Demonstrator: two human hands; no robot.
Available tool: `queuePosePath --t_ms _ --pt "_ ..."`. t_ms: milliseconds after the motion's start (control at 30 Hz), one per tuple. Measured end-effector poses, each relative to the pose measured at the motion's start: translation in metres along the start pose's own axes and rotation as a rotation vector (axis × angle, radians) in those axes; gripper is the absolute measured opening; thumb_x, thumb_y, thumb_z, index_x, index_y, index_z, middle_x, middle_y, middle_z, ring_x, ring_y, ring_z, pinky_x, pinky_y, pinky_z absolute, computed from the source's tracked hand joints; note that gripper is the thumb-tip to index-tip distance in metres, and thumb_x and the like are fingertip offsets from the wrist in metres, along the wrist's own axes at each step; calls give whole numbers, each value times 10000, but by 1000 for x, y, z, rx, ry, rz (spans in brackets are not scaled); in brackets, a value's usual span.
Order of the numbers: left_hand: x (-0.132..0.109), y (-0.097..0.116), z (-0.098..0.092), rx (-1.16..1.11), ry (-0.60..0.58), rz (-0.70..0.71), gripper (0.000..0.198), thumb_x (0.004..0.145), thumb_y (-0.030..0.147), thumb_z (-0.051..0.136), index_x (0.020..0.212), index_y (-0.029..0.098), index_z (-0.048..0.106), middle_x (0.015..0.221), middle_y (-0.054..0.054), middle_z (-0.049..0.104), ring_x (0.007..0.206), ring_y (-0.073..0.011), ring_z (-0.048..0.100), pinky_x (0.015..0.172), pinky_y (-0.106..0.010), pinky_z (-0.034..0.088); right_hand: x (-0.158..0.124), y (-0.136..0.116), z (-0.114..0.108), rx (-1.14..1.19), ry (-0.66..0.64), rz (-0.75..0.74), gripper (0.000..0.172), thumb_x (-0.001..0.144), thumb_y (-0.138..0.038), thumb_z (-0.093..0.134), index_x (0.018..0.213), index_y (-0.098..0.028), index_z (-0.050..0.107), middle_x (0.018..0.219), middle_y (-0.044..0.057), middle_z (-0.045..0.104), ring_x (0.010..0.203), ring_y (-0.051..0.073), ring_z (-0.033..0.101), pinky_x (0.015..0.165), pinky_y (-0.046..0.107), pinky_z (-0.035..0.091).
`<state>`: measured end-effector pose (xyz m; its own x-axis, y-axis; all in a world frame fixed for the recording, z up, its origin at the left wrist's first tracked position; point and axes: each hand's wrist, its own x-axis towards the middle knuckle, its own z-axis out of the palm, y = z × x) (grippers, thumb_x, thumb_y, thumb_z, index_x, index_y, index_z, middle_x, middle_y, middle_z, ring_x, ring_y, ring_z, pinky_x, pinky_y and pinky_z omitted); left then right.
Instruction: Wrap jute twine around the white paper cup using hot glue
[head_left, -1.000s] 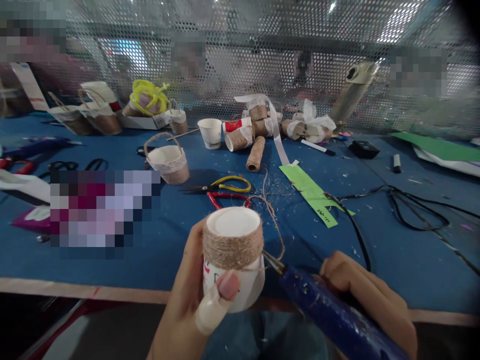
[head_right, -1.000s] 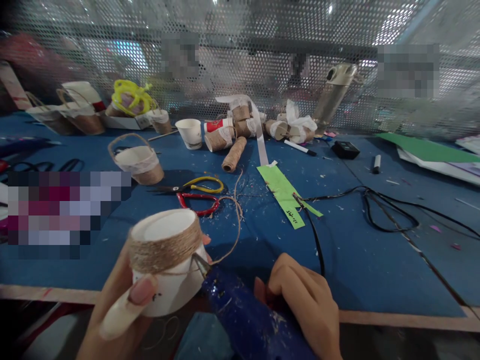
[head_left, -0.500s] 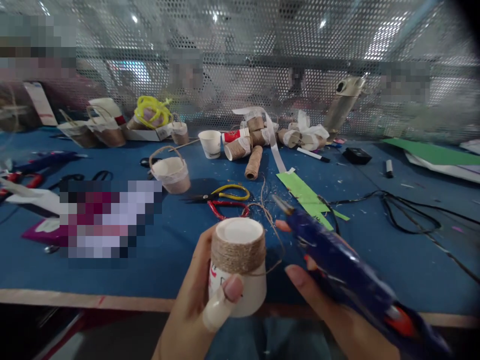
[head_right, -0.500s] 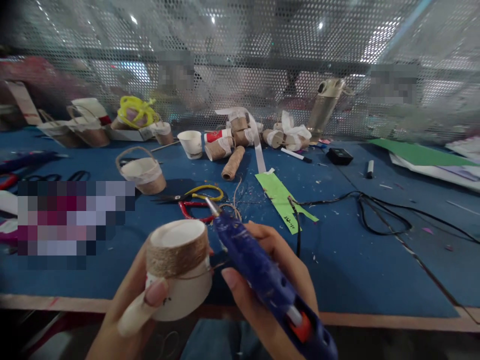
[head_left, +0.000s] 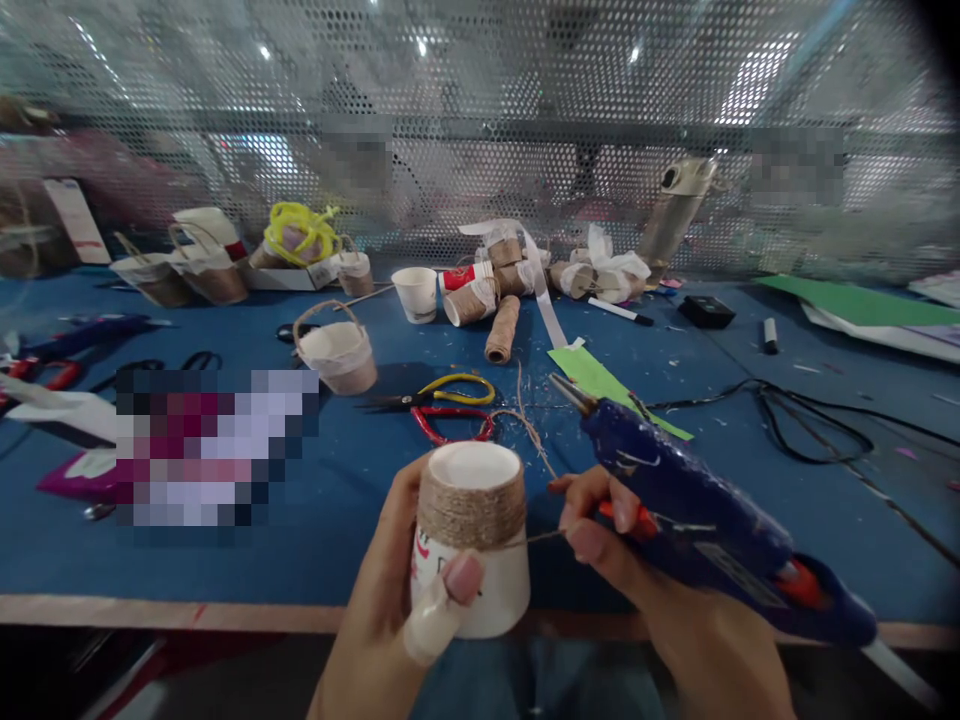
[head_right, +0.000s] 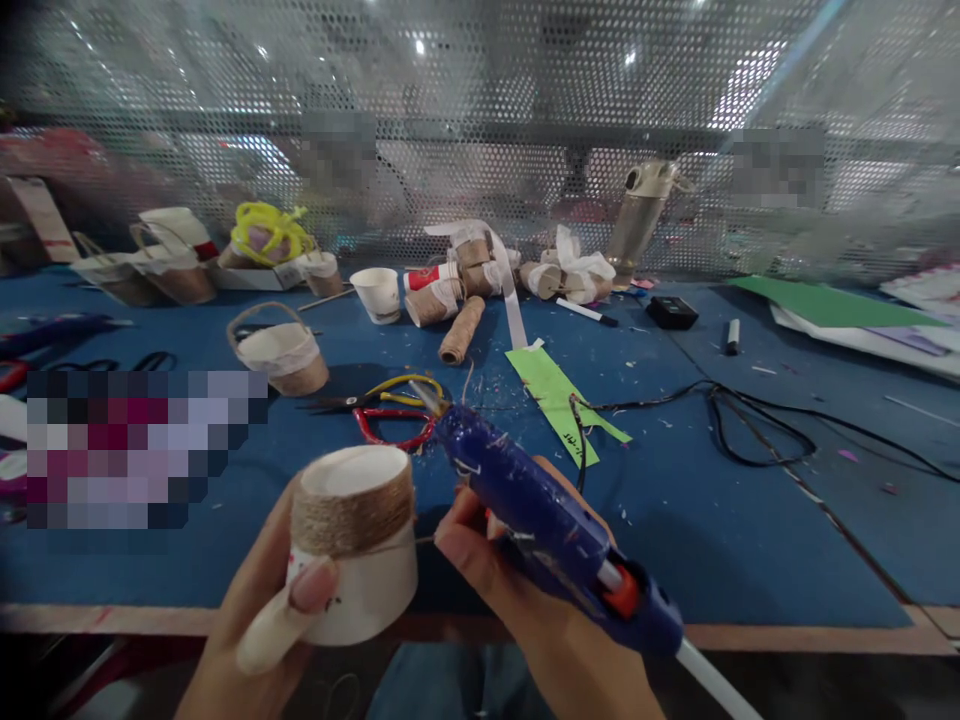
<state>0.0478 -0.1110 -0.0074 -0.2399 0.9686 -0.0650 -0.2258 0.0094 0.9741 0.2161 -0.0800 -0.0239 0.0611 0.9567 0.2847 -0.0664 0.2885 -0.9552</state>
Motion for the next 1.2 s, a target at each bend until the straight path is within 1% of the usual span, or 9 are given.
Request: queuePosePath --t_ms 133,300,467,600,800,967,1033,1133,1200 --pt "0 3 1 -5 -10 -10 589 794 579 850 1289 298 700 1254 -41 784 1097 -296 725 922 -329 534 0 -2 5 7 16 103 255 847 -246 834 792 -289 588 835 -55 716 932 205 768 861 336 617" --pt "1 4 -1 -43 -38 -28 587 781 575 858 1274 299 697 1277 -41 786 1171 -322 722 927 -331 534 -2 -7 5 -66 -40 154 254 871 -349 850 811 -279 614 866 -36 750 1072 216 758 741 263 600" --pt "1 5 -1 -60 -61 -40 547 791 553 854 1257 311 701 1281 -28 788 1170 -309 721 920 -325 529 -2 -9 8 -107 -26 162 205 885 -404 835 823 -289 677 858 -56 764 773 158 754 652 233 608" --pt "1 6 0 -67 -68 -42 531 790 547 859 1238 304 709 1266 -28 794 1152 -302 727 946 -332 526 -1 -7 10 -142 -31 101 171 902 -397 795 824 -284 694 737 -53 734 605 157 708 577 262 608" --pt "4 4 -3 -26 -120 -12 529 836 581 815 1275 307 700 1296 -32 784 1161 -296 721 949 -321 532 1 -8 5 -209 -123 63 79 898 -311 752 897 -271 685 741 -17 776 632 203 747 586 297 636" --pt "6 4 -2 9 -224 -45 765 698 546 947 1367 293 676 1278 -59 797 1179 -302 732 995 -302 562 2 -7 -1 -212 -173 28 121 873 -227 746 945 -287 670 826 10 819 684 239 784 630 324 662" --pt "5 4 0 26 -197 -70 789 688 490 963 1393 303 661 1275 -56 801 1209 -299 725 988 -280 567 1 -7 -1 -211 -189 7 143 864 -212 762 944 -298 680 813 4 817 672 244 784 628 337 667" --pt "4 4 -2 29 -81 -79 784 709 483 942 1409 323 629 1340 -49 770 1249 -304 703 1025 -300 554 -1 -7 1 -211 -94 -29 76 904 -276 757 894 -304 687 778 2 790 648 235 756 614 349 648" --pt "3 2 -4 8 -33 -97 774 720 522 921 1401 328 608 1310 -50 770 1218 -311 703 1023 -338 555 -3 -8 0 -213 -56 -47 103 921 -298 754 853 -298 677 795 10 783 670 231 751 619 351 635"
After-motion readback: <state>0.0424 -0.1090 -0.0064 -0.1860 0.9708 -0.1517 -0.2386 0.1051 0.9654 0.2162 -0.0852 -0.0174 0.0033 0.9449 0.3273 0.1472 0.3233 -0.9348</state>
